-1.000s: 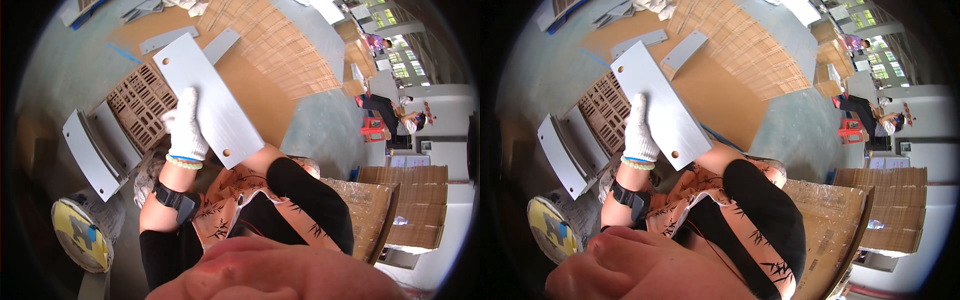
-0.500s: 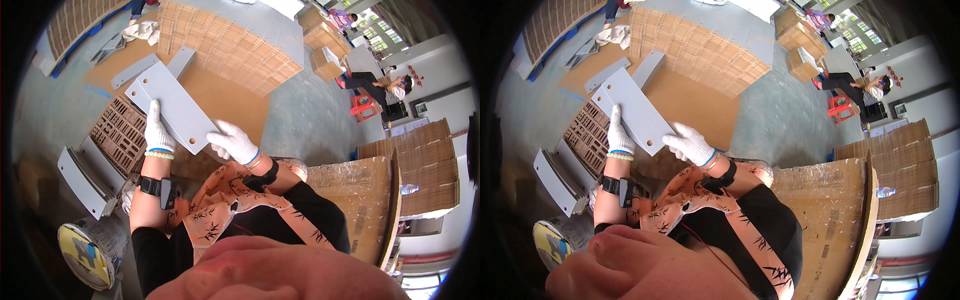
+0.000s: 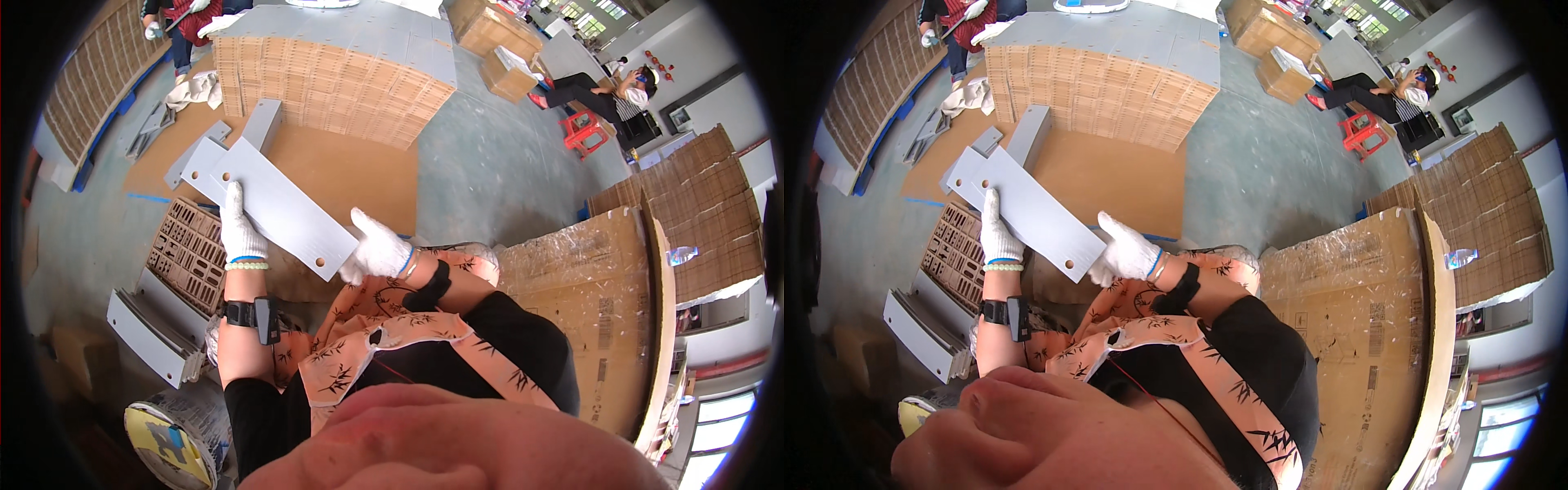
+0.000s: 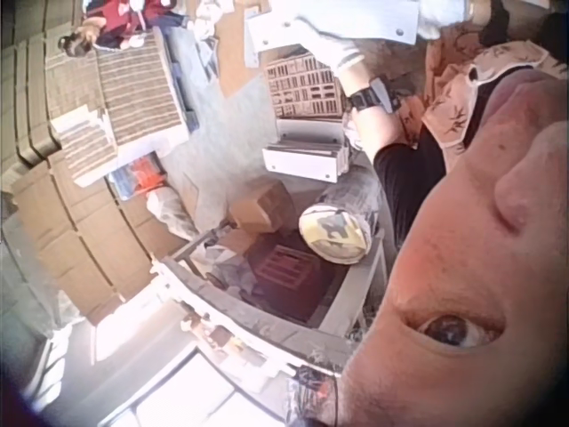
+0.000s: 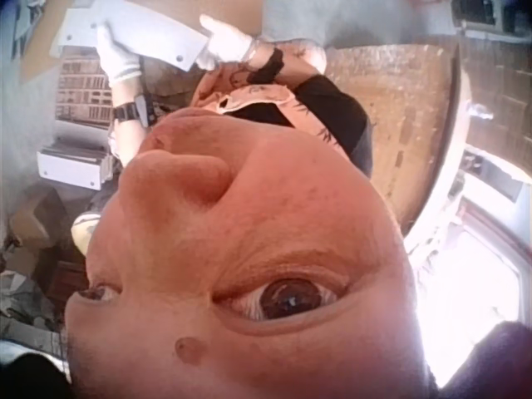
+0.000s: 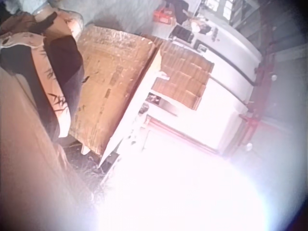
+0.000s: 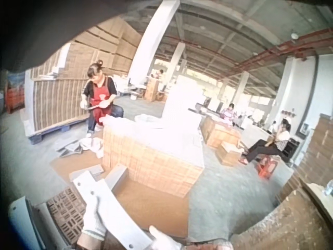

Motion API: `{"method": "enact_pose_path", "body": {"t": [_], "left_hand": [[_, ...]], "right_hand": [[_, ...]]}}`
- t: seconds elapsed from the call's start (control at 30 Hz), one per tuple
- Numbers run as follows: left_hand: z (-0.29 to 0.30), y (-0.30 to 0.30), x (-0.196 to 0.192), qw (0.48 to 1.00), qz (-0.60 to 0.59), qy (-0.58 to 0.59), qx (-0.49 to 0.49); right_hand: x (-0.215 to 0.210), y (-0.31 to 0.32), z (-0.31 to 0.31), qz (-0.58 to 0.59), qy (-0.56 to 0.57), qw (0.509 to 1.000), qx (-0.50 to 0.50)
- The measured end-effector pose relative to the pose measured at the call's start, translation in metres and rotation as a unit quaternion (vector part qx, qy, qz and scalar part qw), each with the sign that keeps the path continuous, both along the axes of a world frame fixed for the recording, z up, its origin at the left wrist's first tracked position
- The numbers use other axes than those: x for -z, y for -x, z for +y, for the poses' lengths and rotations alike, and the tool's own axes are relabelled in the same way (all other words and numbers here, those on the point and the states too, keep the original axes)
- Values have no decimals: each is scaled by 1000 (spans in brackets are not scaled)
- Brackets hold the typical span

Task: The recorder is inspecting and organizing wooden furniture panels and small wooden joint blocks on a factory floor.

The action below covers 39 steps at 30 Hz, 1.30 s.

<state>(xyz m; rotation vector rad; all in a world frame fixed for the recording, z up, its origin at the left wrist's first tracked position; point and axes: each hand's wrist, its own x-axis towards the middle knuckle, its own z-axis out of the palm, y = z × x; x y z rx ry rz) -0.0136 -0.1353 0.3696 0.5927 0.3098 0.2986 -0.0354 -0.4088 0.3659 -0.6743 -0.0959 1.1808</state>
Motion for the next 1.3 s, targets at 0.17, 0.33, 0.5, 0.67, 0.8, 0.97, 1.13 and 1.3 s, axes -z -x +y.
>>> {"method": "enact_pose_path", "body": {"t": [0.17,0.33,0.5,0.67,0.8,0.97,1.13,1.3], "left_hand": [[-26,8,2,999,31,15,42],[-29,13,5,996,48,-16,72],[-25,4,7,997,68,-29,32],[1,-4,-8,991,76,-51,-102],[28,7,-25,956,134,-140,-219],[32,13,-46,966,142,-49,-210],[32,8,-29,975,116,-36,-186],[20,18,-41,983,99,-23,-154]], "right_hand": [[20,17,36,291,-151,944,30],[15,38,52,166,-156,974,-15],[24,30,55,220,-256,941,-19],[31,18,31,60,-245,966,-58],[30,-3,-11,-45,-169,984,-20],[69,-52,-29,-252,330,909,35],[88,-53,-3,-487,678,522,-175],[98,-36,6,-506,716,460,-138]]}}
